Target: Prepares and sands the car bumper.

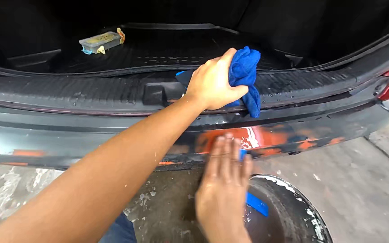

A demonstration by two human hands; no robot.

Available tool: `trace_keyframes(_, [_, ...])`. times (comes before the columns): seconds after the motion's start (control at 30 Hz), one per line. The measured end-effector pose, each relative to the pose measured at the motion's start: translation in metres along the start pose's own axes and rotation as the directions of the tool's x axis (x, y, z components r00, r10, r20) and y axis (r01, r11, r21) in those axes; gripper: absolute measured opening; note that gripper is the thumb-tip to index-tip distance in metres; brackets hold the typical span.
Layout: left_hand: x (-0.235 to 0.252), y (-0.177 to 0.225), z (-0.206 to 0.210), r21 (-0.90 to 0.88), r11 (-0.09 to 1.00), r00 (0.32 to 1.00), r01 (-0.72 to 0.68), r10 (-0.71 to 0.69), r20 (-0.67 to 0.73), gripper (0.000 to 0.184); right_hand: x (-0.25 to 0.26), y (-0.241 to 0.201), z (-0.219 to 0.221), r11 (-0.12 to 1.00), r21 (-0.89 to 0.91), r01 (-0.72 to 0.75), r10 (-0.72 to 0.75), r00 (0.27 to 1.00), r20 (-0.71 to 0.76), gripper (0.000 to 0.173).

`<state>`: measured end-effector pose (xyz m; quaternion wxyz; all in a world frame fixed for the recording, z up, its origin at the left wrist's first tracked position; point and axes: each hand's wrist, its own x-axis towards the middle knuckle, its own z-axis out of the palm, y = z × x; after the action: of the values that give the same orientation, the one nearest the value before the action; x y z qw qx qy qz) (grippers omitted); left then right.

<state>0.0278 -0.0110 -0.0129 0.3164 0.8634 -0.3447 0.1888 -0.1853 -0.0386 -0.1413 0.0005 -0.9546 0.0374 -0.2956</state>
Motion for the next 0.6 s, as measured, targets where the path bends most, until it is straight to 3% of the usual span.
trace_keyframes(0.1, [0.001, -0.001, 0.001, -0.005, 1.0, 1.0, -0.028, 0.027, -0.011, 0.069, -0.005, -0.022, 0.0, 0.994, 0.01, 0.113, -0.113, 0.994, 0.002, 0.054])
trace_keyframes(0.23, [0.002, -0.001, 0.0, -0.001, 1.0, 1.0, -0.018, 0.018, -0.008, 0.069, 0.008, 0.018, 0.005, 0.997, -0.043, -0.061, 0.061, 0.998, -0.016, 0.069])
trace_keyframes(0.4, [0.0, 0.0, 0.0, -0.014, 1.0, 1.0, -0.009, 0.01, 0.006, 0.07, -0.008, -0.014, 0.002, 0.991, -0.058, 0.124, -0.121, 0.991, 0.05, 0.058])
trace_keyframes(0.53, [0.002, -0.001, 0.0, -0.009, 1.0, 1.0, -0.003, 0.003, 0.001, 0.071, 0.0, 0.001, 0.006, 0.998, -0.063, 0.0, 0.003, 0.999, 0.054, 0.067])
trace_keyframes(0.6, [-0.001, -0.002, 0.001, -0.021, 1.0, 1.0, -0.01, 0.01, -0.007, 0.073, -0.01, -0.014, 0.002, 0.996, -0.074, 0.044, -0.038, 0.996, 0.08, 0.063])
